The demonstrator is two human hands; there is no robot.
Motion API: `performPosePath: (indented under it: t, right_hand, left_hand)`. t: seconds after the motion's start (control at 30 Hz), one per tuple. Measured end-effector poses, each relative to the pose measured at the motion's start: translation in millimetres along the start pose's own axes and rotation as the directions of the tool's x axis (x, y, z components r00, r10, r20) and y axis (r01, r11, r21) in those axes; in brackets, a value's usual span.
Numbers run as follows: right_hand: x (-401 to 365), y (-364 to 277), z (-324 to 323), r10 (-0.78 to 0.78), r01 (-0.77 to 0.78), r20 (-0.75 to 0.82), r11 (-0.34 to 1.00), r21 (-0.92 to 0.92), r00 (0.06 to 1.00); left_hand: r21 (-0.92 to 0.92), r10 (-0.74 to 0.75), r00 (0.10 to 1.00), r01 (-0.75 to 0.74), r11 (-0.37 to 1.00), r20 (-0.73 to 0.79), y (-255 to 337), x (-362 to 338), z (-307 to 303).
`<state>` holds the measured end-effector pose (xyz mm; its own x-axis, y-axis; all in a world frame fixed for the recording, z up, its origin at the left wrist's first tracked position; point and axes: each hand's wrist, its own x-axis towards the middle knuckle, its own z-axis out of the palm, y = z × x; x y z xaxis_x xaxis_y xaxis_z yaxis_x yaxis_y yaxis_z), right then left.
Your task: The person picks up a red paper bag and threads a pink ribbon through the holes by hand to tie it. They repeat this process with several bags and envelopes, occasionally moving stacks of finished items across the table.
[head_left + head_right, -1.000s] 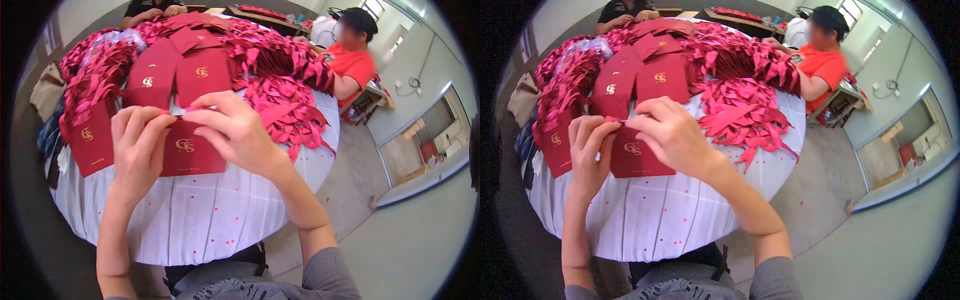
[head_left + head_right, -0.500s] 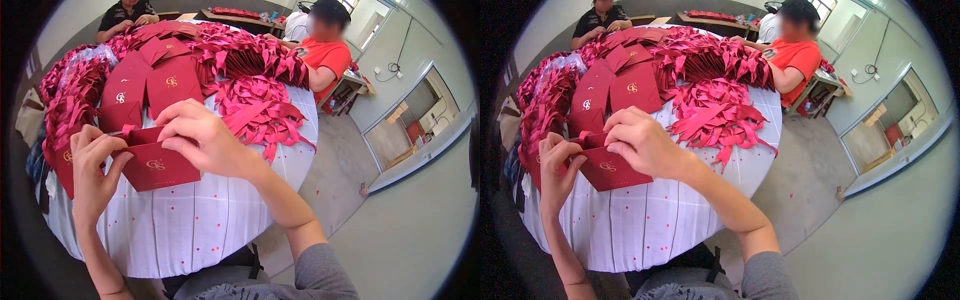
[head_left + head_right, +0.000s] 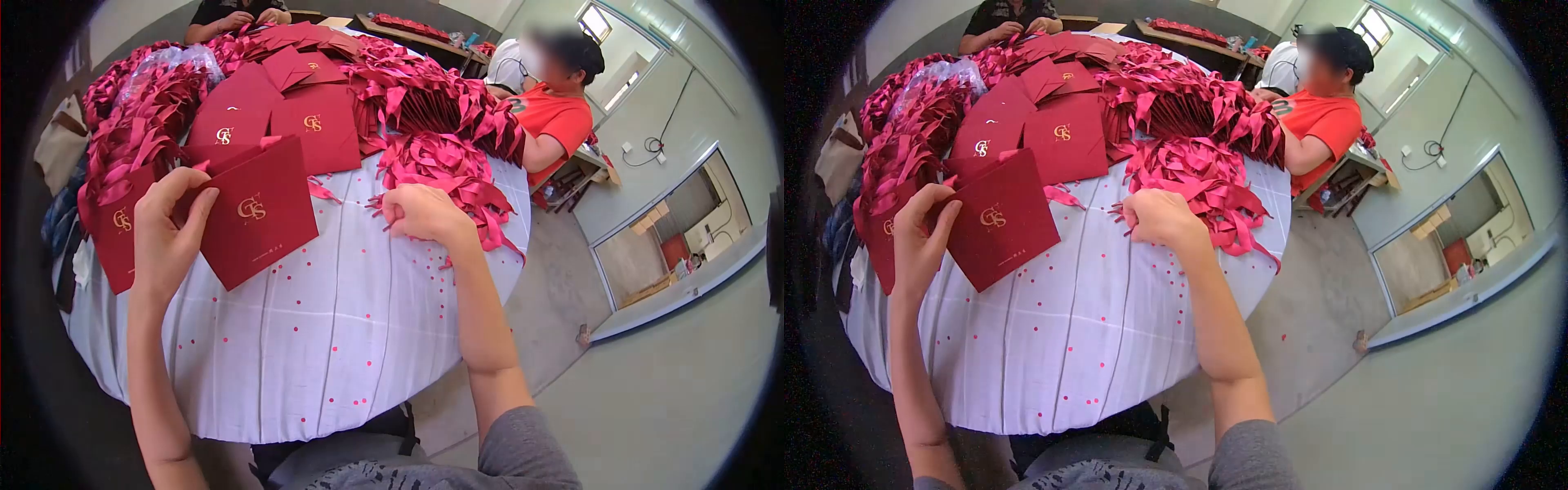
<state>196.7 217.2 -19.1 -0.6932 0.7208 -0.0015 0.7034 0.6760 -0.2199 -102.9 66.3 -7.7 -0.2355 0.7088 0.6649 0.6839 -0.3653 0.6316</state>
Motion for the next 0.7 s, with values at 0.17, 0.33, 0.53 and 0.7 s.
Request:
performPosePath:
  t: [0.17,0.33,0.53,0.7]
  right_hand:
    - [5,3,-3,0.041,-0.04,-0.004,0.989,0.144,0.999]
    - [2,-38,-30,-0.071,0.374,-0.479,0.727,0.575,0.875]
    - [-19,-124,-61,-0.147,0.492,-0.477,0.411,0.768,0.866]
    - [2,-143,-8,-0.051,0.346,-0.418,0.659,0.668,0.907]
  left_hand:
    - [0.097,0.084,0.996,-0.085,0.992,0.009,4,-1,5]
    - [0.015,0.068,0.997,-0.069,0.998,0.03,5,-1,5]
    - [-0.14,0.042,0.992,-0.024,0.99,0.121,3,0,5]
    - [-0.182,-0.064,0.949,0.125,0.975,0.308,5,0,3]
